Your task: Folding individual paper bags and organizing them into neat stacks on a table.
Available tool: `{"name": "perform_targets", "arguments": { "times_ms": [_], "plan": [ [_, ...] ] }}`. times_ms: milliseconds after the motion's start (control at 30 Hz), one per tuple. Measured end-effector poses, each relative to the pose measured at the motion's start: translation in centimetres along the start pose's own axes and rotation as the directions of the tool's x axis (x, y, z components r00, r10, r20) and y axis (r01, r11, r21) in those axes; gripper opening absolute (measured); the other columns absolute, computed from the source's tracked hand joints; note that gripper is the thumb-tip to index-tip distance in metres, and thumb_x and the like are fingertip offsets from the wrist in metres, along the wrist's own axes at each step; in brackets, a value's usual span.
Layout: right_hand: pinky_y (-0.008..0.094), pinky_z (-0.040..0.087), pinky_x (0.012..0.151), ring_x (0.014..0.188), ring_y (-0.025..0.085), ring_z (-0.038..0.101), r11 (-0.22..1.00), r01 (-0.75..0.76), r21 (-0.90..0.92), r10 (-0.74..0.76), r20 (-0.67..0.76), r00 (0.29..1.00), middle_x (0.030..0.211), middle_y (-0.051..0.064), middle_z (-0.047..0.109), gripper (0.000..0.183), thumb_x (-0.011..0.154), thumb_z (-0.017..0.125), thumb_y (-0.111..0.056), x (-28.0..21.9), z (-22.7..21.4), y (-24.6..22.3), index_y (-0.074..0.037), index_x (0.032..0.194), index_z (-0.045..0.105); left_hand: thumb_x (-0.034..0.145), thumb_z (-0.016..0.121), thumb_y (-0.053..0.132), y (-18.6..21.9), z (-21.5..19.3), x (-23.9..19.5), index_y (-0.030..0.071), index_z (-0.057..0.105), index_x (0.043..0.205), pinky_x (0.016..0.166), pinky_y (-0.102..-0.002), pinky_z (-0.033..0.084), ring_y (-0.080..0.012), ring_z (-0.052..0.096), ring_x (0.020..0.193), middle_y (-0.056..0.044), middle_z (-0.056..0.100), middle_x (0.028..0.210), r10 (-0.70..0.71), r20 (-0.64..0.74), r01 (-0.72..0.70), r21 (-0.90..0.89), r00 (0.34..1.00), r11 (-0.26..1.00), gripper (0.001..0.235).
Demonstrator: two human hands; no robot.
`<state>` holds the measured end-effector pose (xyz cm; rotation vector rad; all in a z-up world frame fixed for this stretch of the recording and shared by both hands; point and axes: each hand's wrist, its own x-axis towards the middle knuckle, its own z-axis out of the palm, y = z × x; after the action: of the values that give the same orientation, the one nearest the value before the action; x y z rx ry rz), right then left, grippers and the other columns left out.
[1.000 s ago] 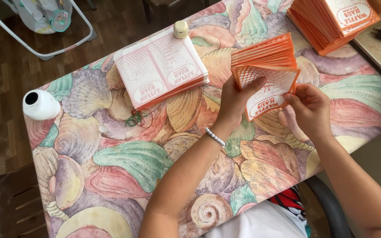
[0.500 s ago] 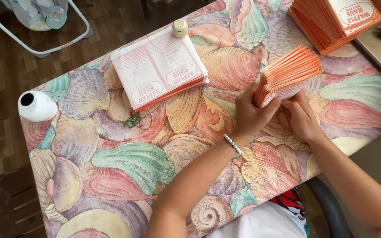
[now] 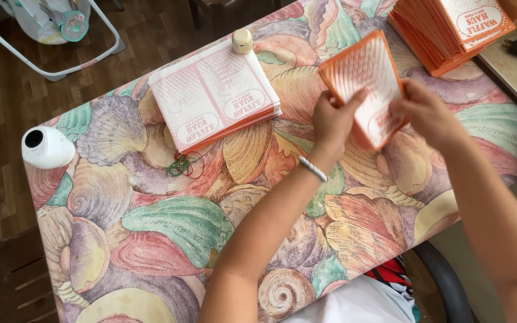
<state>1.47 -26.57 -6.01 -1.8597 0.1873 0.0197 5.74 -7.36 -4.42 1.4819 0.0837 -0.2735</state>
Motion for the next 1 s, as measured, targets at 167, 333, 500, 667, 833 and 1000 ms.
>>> {"name": "perform_targets", "arguments": {
  "times_ms": [167,333,500,667,833,1000],
  "plan": [
    [0.035,0.041,0.083,0.098,0.018,0.055,0.897,-0.331,-0.292,0.305,-0.132,0.943,0.111,0.004,0.063,0.036,0.094,0.046,-0.006,4.3,-1.8,-4.2,-0.009,0.127,0.059,0.094,0.064,-0.003,1.1,2.4,5.7,-0.006,0.058,0.119,0.076,-0.039,0.064,-0.0332,0.071,0.102,-0.021,0.07,0.119,-0.226,0.098,0.237,-0.112,0.969,0.965,0.026],
    [0.043,0.048,0.088,0.112,0.027,0.061,0.893,-0.194,-0.406,0.053,-0.332,0.942,0.133,0.015,0.062,0.053,0.105,0.061,-0.026,1.2,-1.9,-2.9,-0.003,0.151,0.048,0.082,0.071,0.001,-2.1,7.0,10.9,-0.002,0.066,0.111,0.076,-0.042,0.061,-0.033,0.071,0.101,-0.02,0.073,0.112,-0.144,-0.042,0.141,-0.061,0.989,0.988,0.03],
    [0.036,0.052,0.079,0.084,0.019,0.064,0.859,0.019,-0.512,-0.317,-0.503,0.804,0.107,0.011,0.068,0.038,0.109,0.071,-0.027,-0.4,-3.9,5.9,-0.002,0.137,0.068,0.081,0.07,0.004,-3.7,10.1,13.7,0.0,0.064,0.109,0.076,-0.044,0.061,-0.0347,0.072,0.097,-0.02,0.074,0.109,-0.089,-0.106,0.088,-0.02,0.99,0.996,0.029],
    [0.027,0.049,0.072,0.075,0.009,0.056,0.928,-0.001,-0.373,-0.242,-0.602,0.761,0.087,-0.002,0.063,0.019,0.107,0.069,-0.015,0.4,-5.2,8.8,-0.01,0.124,0.074,0.082,0.053,0.001,-4.2,12.1,16.3,-0.008,0.056,0.117,0.081,-0.05,0.06,-0.0449,0.069,0.104,-0.029,0.068,0.117,-0.074,-0.102,0.094,0.203,0.992,0.975,0.037],
    [0.026,0.05,0.074,0.076,0.008,0.055,0.921,-0.04,-0.388,-0.217,-0.593,0.775,0.093,-0.002,0.063,0.029,0.097,0.063,-0.01,0.3,-4.6,7.7,-0.012,0.123,0.076,0.09,0.056,0.002,0.0,11.4,13.0,-0.007,0.058,0.119,0.066,-0.045,0.064,-0.036,0.073,0.091,-0.023,0.07,0.108,-0.057,-0.069,0.082,0.464,0.996,0.882,0.03],
    [0.025,0.048,0.074,0.073,0.009,0.054,0.895,-0.019,-0.447,-0.27,-0.573,0.774,0.098,-0.001,0.06,0.034,0.092,0.06,-0.007,0.8,-4.9,8.8,-0.011,0.119,0.079,0.092,0.06,0.007,1.3,11.0,12.2,0.004,0.073,0.104,0.069,-0.04,0.064,-0.0277,0.076,0.092,-0.013,0.077,0.1,-0.001,0.026,-0.018,0.739,1.0,0.674,0.018]
  ]
}}
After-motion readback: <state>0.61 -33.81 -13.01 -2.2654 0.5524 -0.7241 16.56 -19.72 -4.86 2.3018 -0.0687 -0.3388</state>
